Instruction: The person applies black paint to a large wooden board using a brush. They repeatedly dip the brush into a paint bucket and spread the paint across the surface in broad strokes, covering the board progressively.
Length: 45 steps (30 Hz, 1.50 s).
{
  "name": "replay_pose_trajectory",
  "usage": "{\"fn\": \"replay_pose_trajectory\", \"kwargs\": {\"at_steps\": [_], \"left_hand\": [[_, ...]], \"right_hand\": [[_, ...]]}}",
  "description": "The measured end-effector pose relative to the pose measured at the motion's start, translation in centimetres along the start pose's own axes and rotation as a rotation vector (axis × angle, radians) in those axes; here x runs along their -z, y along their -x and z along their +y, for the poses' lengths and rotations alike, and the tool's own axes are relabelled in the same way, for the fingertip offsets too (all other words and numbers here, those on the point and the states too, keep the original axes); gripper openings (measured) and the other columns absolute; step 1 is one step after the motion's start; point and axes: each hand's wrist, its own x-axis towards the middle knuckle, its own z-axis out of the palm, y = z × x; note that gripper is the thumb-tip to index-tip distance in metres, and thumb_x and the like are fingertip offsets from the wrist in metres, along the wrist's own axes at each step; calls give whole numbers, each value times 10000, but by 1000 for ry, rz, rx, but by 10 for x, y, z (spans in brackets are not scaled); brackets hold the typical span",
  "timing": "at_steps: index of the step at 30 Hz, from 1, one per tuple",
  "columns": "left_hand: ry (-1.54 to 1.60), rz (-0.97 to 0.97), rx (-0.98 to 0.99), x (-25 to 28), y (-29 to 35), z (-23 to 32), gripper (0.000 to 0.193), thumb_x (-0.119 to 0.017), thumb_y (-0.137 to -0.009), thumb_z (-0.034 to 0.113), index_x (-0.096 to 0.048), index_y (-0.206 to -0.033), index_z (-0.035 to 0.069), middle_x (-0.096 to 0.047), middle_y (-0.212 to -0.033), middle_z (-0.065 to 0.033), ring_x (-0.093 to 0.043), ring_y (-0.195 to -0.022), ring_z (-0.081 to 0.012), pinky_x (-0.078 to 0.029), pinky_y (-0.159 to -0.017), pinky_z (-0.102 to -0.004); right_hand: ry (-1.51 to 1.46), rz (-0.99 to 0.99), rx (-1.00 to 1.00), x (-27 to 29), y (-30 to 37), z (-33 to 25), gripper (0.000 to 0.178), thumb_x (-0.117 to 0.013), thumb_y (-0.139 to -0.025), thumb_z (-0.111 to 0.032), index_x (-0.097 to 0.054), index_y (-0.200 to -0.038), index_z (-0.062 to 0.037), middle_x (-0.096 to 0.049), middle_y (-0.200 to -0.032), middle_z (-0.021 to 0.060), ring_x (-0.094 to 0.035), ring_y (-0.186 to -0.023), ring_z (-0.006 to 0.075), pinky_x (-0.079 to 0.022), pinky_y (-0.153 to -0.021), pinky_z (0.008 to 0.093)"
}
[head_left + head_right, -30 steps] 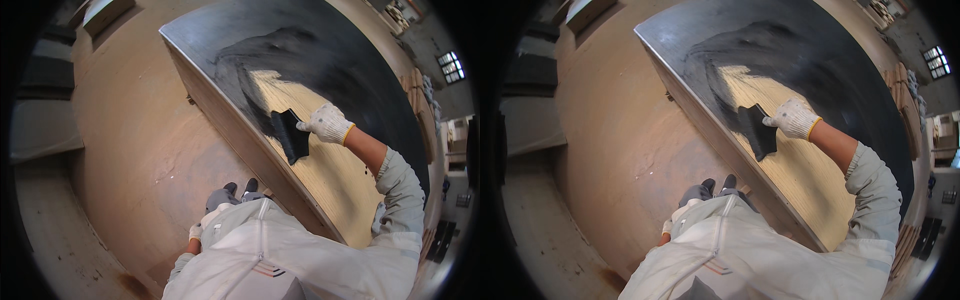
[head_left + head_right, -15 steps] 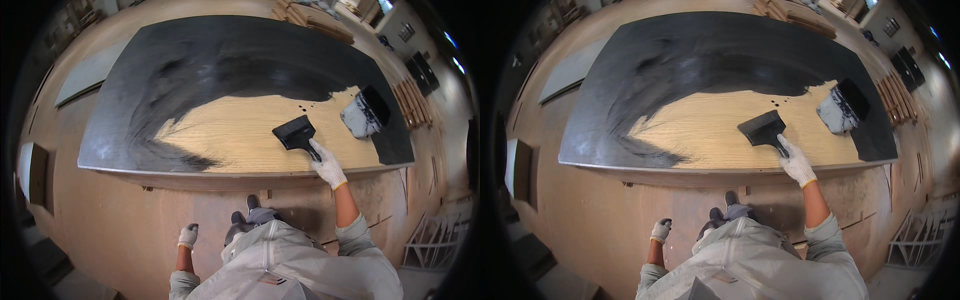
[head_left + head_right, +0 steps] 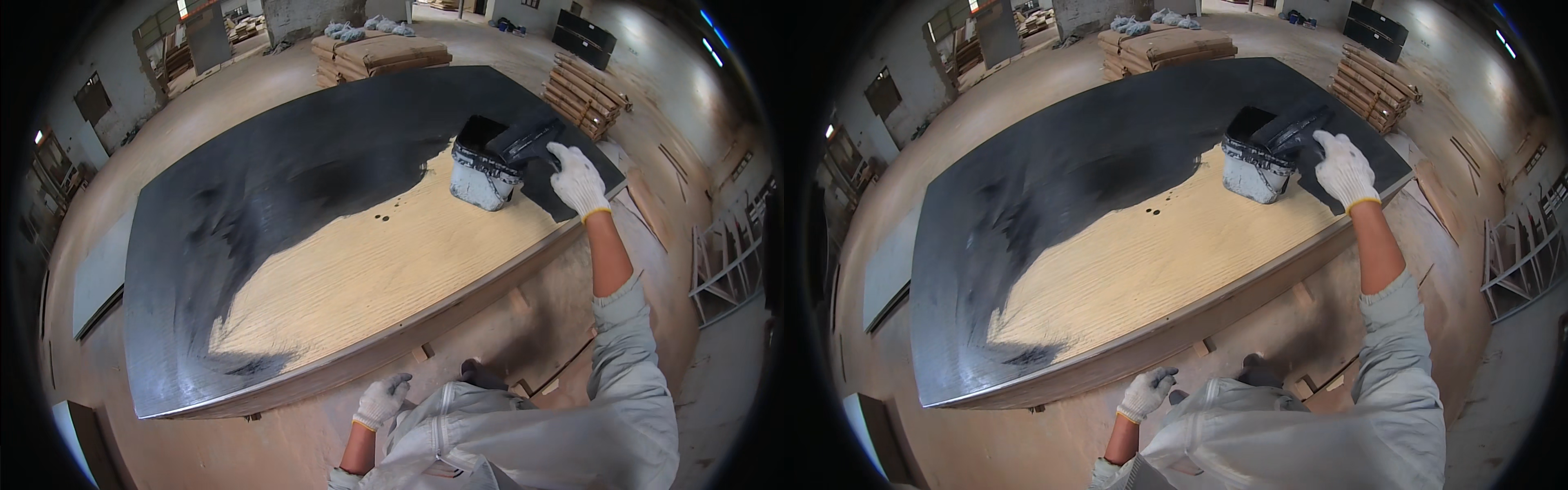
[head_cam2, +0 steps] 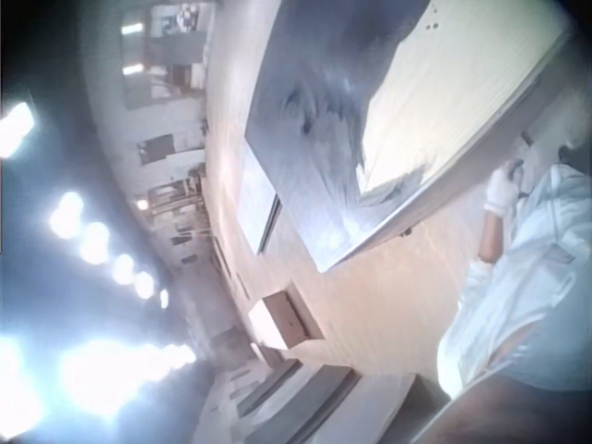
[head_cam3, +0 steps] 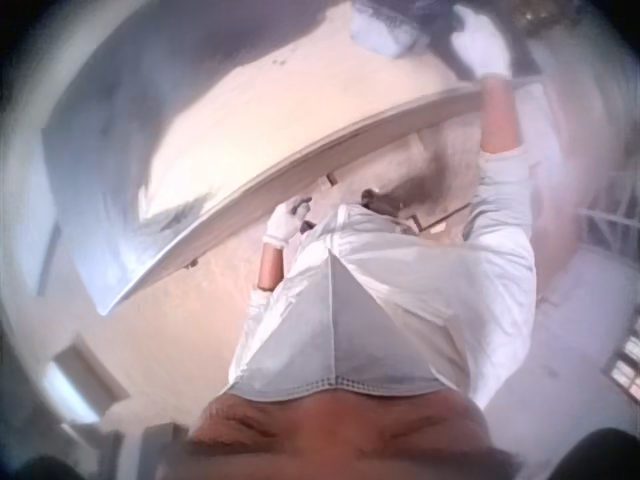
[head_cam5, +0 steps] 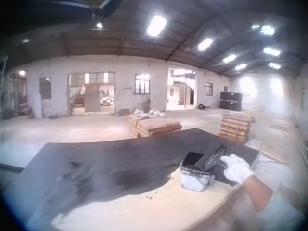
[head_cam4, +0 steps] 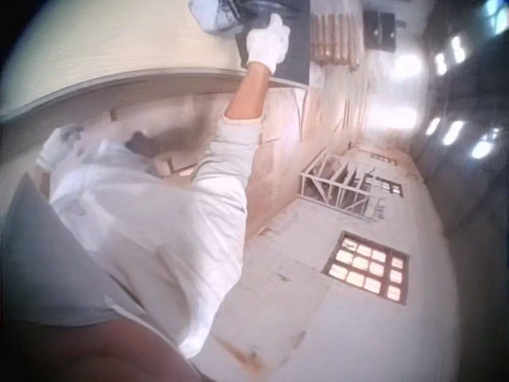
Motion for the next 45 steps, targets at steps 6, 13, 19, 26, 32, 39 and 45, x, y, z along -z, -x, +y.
{"fn": "replay_pose_trajectory", "kwargs": {"at_steps": [6,13,19,26,32,39,45], "left_hand": [[23,58,-23,-21,-65,92,357,-598,-1060,162,-702,-1364,8,-808,-1077,-153,-775,-972,-195,-606,-868,-333],[675,277,-36,-64,-216,230,507,-635,-1086,227,-561,-1498,-58,-731,-1302,-152,-711,-1145,-222,-580,-967,-346],[895,378,41,-45,-367,304,916,-709,-1011,533,-362,-1637,-38,-367,-1684,-259,-395,-1522,-440,-482,-1129,-564],[1023,450,236,-17,-439,336,680,-696,-981,612,-562,-1497,190,-482,-1615,-160,-365,-1522,-448,-361,-1160,-692],[1203,356,15,-29,-459,343,426,-636,-1049,421,-617,-1386,162,-703,-1358,-94,-668,-1225,-327,-516,-1025,-633],[1205,330,-52,-62,-471,405,399,-723,-1024,365,-673,-1335,119,-712,-1218,-51,-655,-1091,-247,-540,-958,-578],[1084,171,-39,-107,-529,450,423,-663,-1045,439,-633,-1378,180,-703,-1320,-55,-668,-1156,-268,-518,-995,-598]], "right_hand": [[318,-155,232,-48,-144,10,269,-635,-924,-120,-818,-1113,-64,-797,-1155,181,-781,-1078,367,-637,-872,478],[370,-532,753,-149,-219,11,250,-706,-854,-127,-858,-1049,-158,-820,-1078,119,-792,-991,343,-627,-828,447],[326,-662,1016,-208,-234,11,283,-740,-847,-164,-838,-1094,-66,-815,-1098,166,-792,-1001,343,-617,-838,453],[283,-623,1064,-214,-253,20,344,-756,-855,-190,-829,-1175,-86,-813,-1163,136,-785,-1059,325,-608,-889,452],[268,-553,1061,-221,-262,37,336,-752,-858,-204,-835,-1168,-106,-815,-1167,126,-784,-1077,311,-612,-903,456],[321,-519,974,-165,-277,104,304,-741,-853,-177,-841,-1129,-97,-820,-1117,133,-794,-1029,319,-622,-848,440],[347,-566,794,-165,-283,194,294,-736,-841,-145,-842,-1108,-81,-819,-1096,147,-796,-1011,325,-620,-851,439]]}}
